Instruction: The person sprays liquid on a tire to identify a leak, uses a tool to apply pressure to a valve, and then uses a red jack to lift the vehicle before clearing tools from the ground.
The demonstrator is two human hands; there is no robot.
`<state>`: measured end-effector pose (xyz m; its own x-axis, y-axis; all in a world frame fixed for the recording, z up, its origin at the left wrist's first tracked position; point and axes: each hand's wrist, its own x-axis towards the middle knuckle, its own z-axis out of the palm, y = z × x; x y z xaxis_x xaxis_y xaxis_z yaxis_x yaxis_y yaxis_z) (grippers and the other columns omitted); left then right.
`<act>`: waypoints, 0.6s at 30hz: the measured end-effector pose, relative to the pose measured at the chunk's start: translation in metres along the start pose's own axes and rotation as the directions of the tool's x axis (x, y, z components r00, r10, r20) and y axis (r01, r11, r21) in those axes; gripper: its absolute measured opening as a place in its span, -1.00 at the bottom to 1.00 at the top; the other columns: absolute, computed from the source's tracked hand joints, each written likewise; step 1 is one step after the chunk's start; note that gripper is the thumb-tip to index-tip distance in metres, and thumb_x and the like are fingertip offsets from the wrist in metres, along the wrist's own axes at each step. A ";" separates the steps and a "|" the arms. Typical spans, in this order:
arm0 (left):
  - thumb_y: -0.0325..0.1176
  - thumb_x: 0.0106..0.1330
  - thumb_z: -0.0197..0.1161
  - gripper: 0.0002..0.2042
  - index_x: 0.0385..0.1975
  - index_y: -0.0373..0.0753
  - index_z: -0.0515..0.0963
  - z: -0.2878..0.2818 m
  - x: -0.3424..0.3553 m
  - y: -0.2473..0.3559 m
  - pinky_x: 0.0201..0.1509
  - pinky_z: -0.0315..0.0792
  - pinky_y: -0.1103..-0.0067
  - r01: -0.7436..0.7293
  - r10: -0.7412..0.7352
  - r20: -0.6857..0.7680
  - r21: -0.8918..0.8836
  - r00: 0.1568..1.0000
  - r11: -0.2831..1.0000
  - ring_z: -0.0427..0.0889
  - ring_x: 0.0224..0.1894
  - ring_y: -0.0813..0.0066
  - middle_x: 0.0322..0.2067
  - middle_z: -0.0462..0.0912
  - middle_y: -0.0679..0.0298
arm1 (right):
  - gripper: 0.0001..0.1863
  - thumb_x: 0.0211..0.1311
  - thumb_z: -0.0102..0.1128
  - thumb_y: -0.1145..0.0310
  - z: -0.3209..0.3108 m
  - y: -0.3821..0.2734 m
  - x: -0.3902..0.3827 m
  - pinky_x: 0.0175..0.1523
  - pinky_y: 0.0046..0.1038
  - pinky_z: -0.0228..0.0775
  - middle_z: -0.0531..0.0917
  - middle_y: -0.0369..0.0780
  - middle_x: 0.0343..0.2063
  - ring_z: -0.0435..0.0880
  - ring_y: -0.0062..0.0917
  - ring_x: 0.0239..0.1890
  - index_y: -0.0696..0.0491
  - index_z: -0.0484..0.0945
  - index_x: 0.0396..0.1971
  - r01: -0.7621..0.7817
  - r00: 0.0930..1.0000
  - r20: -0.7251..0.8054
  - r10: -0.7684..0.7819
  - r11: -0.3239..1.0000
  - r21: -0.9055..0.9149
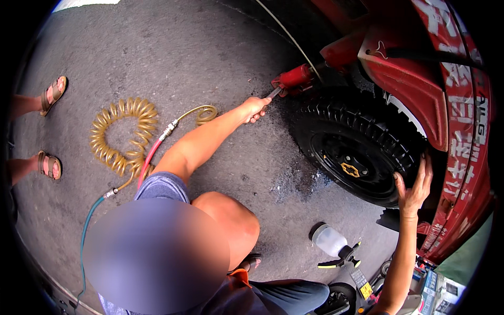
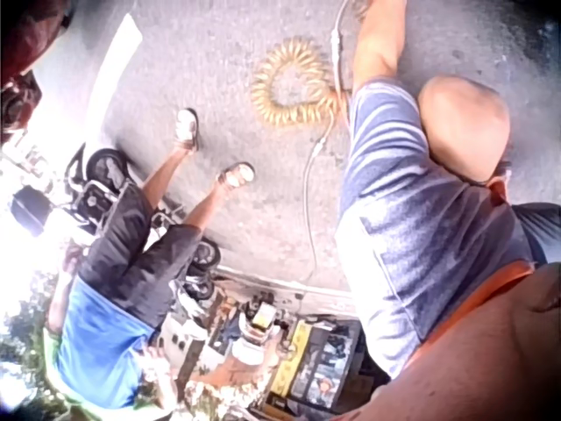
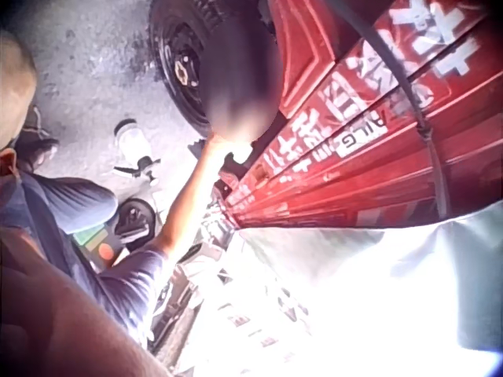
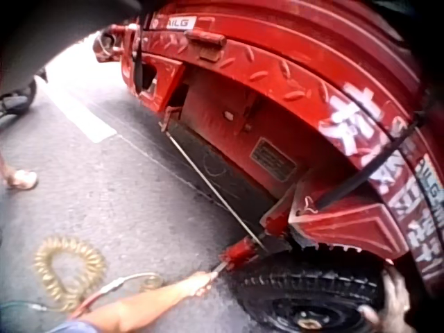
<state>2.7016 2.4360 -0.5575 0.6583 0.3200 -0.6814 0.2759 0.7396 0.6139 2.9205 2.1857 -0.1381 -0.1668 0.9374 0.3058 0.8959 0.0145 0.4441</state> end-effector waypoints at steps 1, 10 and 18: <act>0.11 0.41 -0.01 -0.58 -0.53 -0.10 0.33 0.000 0.002 -0.003 -0.73 0.02 0.58 -0.005 0.005 0.006 0.004 1.000 1.000 0.13 -0.77 0.66 -0.68 0.31 0.43 | -0.26 0.07 0.38 0.09 0.001 -0.003 -0.004 0.25 -0.16 0.27 0.48 -0.03 0.14 0.44 -0.09 0.16 0.15 0.37 0.20 0.047 0.998 -0.043 -0.049 0.998 -0.050; 0.14 0.40 -0.07 -0.44 -0.33 -0.33 0.60 -0.014 0.028 0.004 -0.42 0.46 0.32 0.018 0.534 -0.360 0.841 0.765 0.540 0.62 -0.56 0.26 -0.53 0.64 0.12 | -0.33 -0.03 0.42 0.39 0.018 -0.020 -0.001 0.28 -0.24 0.22 0.48 -0.15 0.15 0.39 -0.20 0.18 0.09 0.42 0.17 -0.022 0.987 -0.161 0.015 0.999 -0.043; 0.09 0.38 0.09 -0.57 -0.40 -0.23 0.36 0.010 0.003 0.016 -0.75 0.18 0.55 -0.104 0.110 -0.048 0.108 0.993 0.989 0.18 -0.78 0.63 -0.65 0.36 0.36 | -0.29 0.11 0.29 0.03 -0.013 -0.009 -0.004 0.27 -0.17 0.21 0.44 -0.05 0.15 0.39 -0.10 0.17 0.05 0.35 0.23 -0.133 0.990 0.066 0.128 0.989 0.069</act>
<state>2.7148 2.4423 -0.5457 0.6505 0.4273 -0.6279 0.2800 0.6335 0.7213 2.9080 2.1769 -0.1323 -0.0228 0.9523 0.3042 0.9362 -0.0863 0.3406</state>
